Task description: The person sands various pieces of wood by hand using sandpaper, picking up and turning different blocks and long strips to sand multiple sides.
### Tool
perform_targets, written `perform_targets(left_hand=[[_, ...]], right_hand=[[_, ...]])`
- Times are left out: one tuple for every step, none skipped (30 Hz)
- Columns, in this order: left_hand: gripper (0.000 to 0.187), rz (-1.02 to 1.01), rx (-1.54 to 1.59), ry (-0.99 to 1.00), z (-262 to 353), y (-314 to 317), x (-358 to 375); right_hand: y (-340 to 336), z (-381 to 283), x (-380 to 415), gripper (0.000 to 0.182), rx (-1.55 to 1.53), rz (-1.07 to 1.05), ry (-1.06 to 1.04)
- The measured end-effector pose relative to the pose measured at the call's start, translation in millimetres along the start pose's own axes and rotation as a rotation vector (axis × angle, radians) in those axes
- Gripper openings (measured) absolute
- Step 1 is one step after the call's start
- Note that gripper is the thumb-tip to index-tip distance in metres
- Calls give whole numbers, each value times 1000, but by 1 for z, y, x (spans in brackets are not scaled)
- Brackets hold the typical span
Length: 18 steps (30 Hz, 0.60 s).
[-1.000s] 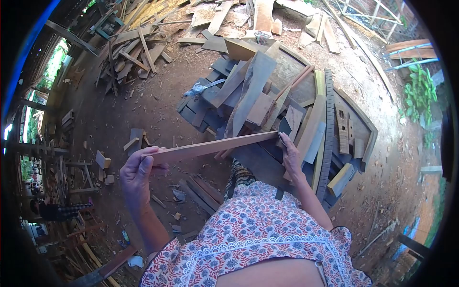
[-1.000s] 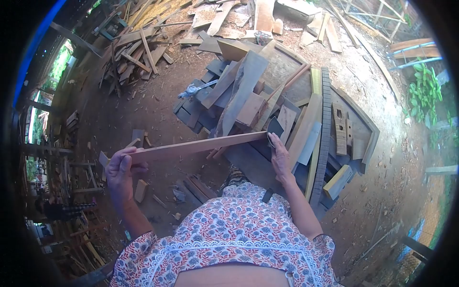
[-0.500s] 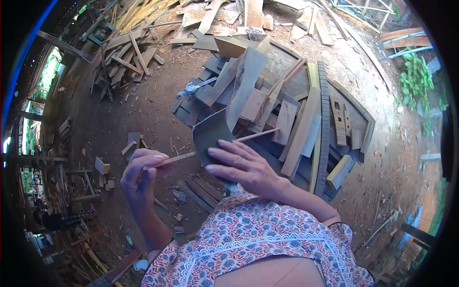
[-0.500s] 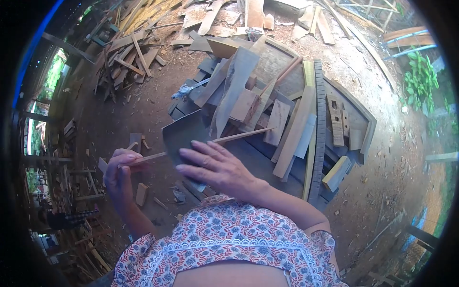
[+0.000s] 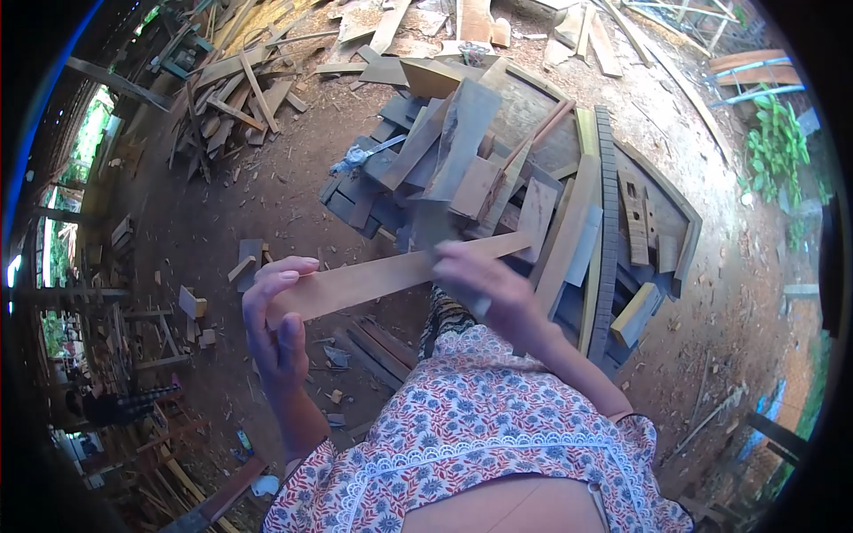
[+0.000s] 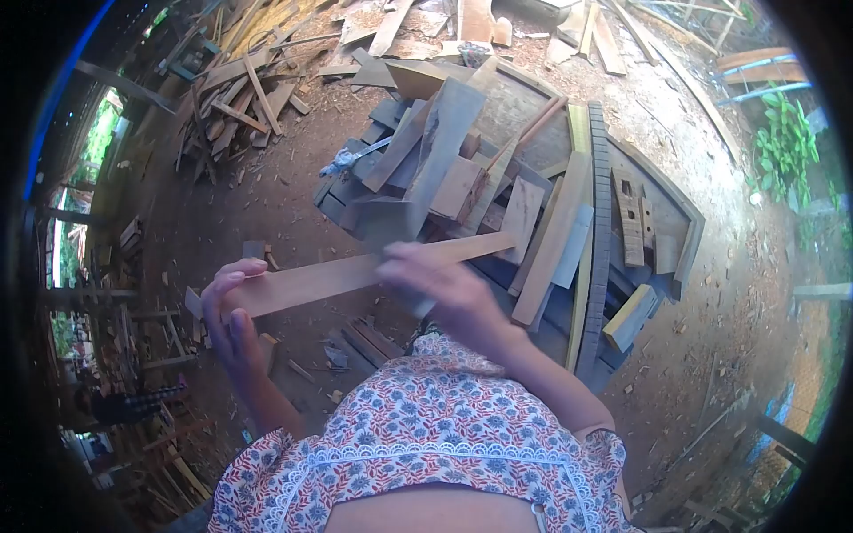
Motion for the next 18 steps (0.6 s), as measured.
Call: perform_targets(left_hand=[[36, 2, 21, 21, 2, 2, 0], [36, -11, 27, 22, 3, 4, 1], [32, 8, 33, 22, 3, 5, 1], [29, 30, 38, 21, 3, 5, 2], [29, 27, 43, 19, 1, 4, 3], [27, 17, 40, -20, -4, 0, 5], [25, 5, 34, -59, -9, -4, 6], [25, 2, 31, -61, -12, -8, 8], [26, 10, 19, -68, -16, -11, 11], [27, 17, 8, -73, -18, -13, 13], [27, 15, 10, -69, -20, -14, 13], [27, 15, 18, -54, -20, -14, 13], [27, 12, 23, -44, -20, -15, 14], [27, 1, 21, -47, -20, -16, 16], [29, -3, 81, -108, -22, -16, 17], [32, -5, 140, -169, -24, -15, 19], [32, -7, 141, -164, -23, -15, 20], [36, -19, 157, -140, -22, -15, 21]], right_hand=[[4, -25, -7, 51, 21, -64, -178], [10, -42, -10, 41, 49, -100, -236], [10, -38, -6, 41, 55, -92, -229], [13, -26, -1, 41, 99, -105, -239], [18, -11, 6, 41, 140, -121, -250], [17, 22, 17, 45, 180, -90, -184], [11, 60, 32, 49, 150, -44, -8], [-1, 89, 47, 50, -24, 69, 331], [-12, 154, 88, 49, -102, 167, 477], [-24, 212, 121, 47, -179, 267, 623], [-48, 201, 116, 45, 197, 23, 898], [-51, 195, 112, 42, 203, 58, 853], [-51, 181, 104, 40, 207, 90, 814], [-46, 158, 94, 40, 144, 123, 671], [-40, 123, 69, 40, 86, 156, 521], [-34, 98, 54, 40, 87, 160, 520], [-25, 63, 36, 42, 192, 103, 235], [-16, 38, 28, 43, 295, 48, -53]])
Point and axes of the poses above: each hand's wrist, its own x-axis away from the middle knuckle, its own y-axis out of the palm, z = x × y, the point moved 5 cm from there along -x, towards the middle knuckle, and after that the axes turned 9 degrees about z, right-handed, at the moved point
